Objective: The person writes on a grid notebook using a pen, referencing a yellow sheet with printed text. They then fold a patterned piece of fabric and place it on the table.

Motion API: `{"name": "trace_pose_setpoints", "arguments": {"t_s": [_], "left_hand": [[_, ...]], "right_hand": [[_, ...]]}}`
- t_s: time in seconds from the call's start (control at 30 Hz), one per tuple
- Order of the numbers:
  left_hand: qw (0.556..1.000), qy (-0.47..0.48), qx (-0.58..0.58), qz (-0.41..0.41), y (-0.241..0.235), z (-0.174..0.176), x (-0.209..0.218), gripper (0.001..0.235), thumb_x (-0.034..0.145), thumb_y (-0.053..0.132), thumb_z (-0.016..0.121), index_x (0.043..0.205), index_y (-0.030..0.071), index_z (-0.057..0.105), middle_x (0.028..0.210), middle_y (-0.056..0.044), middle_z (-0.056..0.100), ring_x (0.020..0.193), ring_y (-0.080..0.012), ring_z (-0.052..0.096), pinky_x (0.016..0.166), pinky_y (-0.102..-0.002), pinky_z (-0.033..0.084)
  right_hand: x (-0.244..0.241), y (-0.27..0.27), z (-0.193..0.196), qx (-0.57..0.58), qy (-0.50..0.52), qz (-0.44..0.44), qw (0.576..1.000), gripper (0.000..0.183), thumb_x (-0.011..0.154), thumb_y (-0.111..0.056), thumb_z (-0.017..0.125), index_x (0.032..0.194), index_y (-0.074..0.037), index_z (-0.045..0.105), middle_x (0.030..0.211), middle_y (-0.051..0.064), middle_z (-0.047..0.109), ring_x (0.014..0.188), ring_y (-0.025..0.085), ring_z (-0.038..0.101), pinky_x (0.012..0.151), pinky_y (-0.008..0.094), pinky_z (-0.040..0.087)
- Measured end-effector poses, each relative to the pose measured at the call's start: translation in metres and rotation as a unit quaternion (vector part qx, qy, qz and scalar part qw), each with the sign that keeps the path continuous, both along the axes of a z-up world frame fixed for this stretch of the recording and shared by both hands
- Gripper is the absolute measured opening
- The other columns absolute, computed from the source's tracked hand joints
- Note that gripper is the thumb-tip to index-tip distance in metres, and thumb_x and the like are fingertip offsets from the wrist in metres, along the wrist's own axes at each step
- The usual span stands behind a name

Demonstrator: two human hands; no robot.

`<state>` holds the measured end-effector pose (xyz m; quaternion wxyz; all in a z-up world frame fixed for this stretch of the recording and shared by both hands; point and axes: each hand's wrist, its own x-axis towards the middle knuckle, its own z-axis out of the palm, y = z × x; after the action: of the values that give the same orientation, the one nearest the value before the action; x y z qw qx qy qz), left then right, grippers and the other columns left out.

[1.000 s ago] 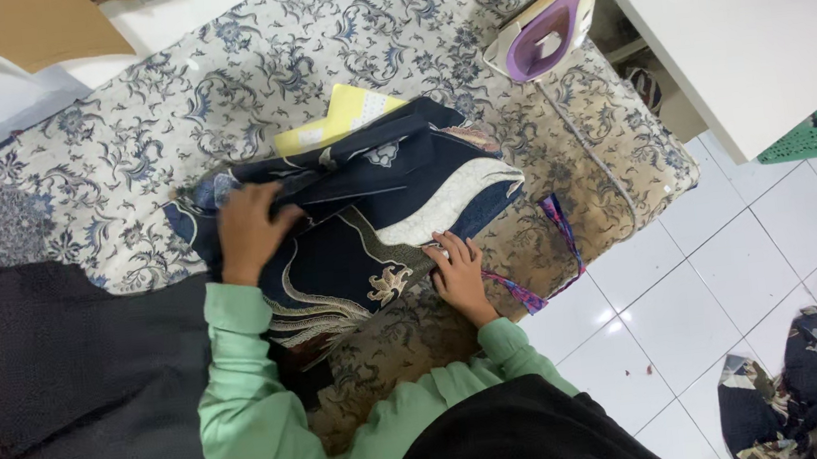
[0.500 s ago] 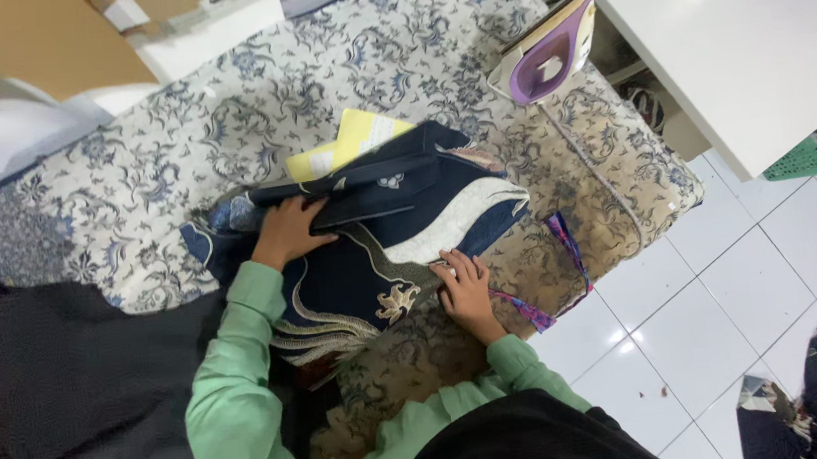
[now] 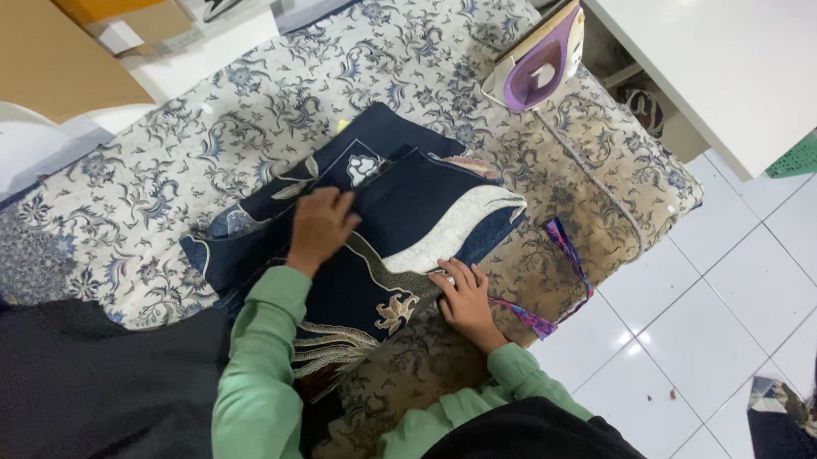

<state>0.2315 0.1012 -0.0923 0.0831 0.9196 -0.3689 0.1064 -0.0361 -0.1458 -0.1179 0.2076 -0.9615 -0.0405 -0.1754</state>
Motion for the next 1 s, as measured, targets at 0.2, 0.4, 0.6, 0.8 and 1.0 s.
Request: {"name": "trace_pose_setpoints", "arguments": {"t_s": [0.2, 0.4, 0.6, 0.8, 1.0], "left_hand": [[0.998, -0.028, -0.044, -0.026, -0.013, 0.012, 0.008, 0.06, 0.094, 0.046, 0.066, 0.146, 0.021, 0.054, 0.139, -0.013, 0.058, 0.123, -0.0353, 0.055, 0.101, -0.049, 0.043], [0.981, 0.02, -0.119, 0.155, 0.077, 0.066, -0.029, 0.052, 0.094, 0.045, 0.071, 0.129, 0.006, 0.067, 0.13, -0.015, 0.064, 0.117, -0.0376, 0.06, 0.098, -0.05, 0.05], [0.854, 0.165, -0.271, 0.412, 0.204, 0.041, -0.133, 0.048, 0.103, 0.049, 0.065, 0.106, 0.003, 0.073, 0.093, -0.018, 0.074, 0.089, -0.0372, 0.072, 0.079, -0.048, 0.053], [0.83, 0.213, -0.351, 0.377, 0.181, -0.028, -0.162, 0.071, 0.079, 0.041, 0.085, 0.127, -0.005, 0.061, 0.089, -0.018, 0.074, 0.08, -0.0267, 0.073, 0.071, -0.036, 0.056], [0.637, 0.346, -0.59, 0.354, 0.158, -0.03, -0.134, 0.059, 0.08, 0.027, 0.086, 0.123, -0.003, 0.059, 0.114, -0.014, 0.071, 0.111, -0.0227, 0.065, 0.096, -0.035, 0.047]], "right_hand": [[0.004, 0.002, -0.002, 0.003, -0.006, -0.002, 1.0, 0.059, 0.077, -0.009, 0.07, 0.134, -0.019, 0.057, 0.15, 0.008, 0.047, 0.144, 0.031, 0.039, 0.114, 0.058, 0.025], [0.003, 0.0, 0.002, -0.002, -0.003, 0.0, 1.0, 0.06, 0.078, -0.007, 0.069, 0.134, -0.019, 0.056, 0.149, 0.008, 0.047, 0.144, 0.031, 0.039, 0.115, 0.059, 0.025], [-0.001, 0.003, 0.004, 0.002, -0.021, 0.008, 1.0, 0.062, 0.077, -0.005, 0.069, 0.136, -0.019, 0.055, 0.149, 0.009, 0.046, 0.143, 0.032, 0.039, 0.115, 0.058, 0.025], [0.0, 0.004, 0.01, 0.002, -0.027, 0.005, 1.0, 0.064, 0.076, -0.005, 0.071, 0.136, -0.019, 0.054, 0.148, 0.009, 0.047, 0.143, 0.032, 0.04, 0.115, 0.058, 0.025], [-0.001, 0.004, 0.013, -0.003, -0.049, 0.015, 0.999, 0.064, 0.077, -0.005, 0.071, 0.137, -0.019, 0.055, 0.148, 0.009, 0.047, 0.143, 0.032, 0.04, 0.115, 0.058, 0.025]]}}
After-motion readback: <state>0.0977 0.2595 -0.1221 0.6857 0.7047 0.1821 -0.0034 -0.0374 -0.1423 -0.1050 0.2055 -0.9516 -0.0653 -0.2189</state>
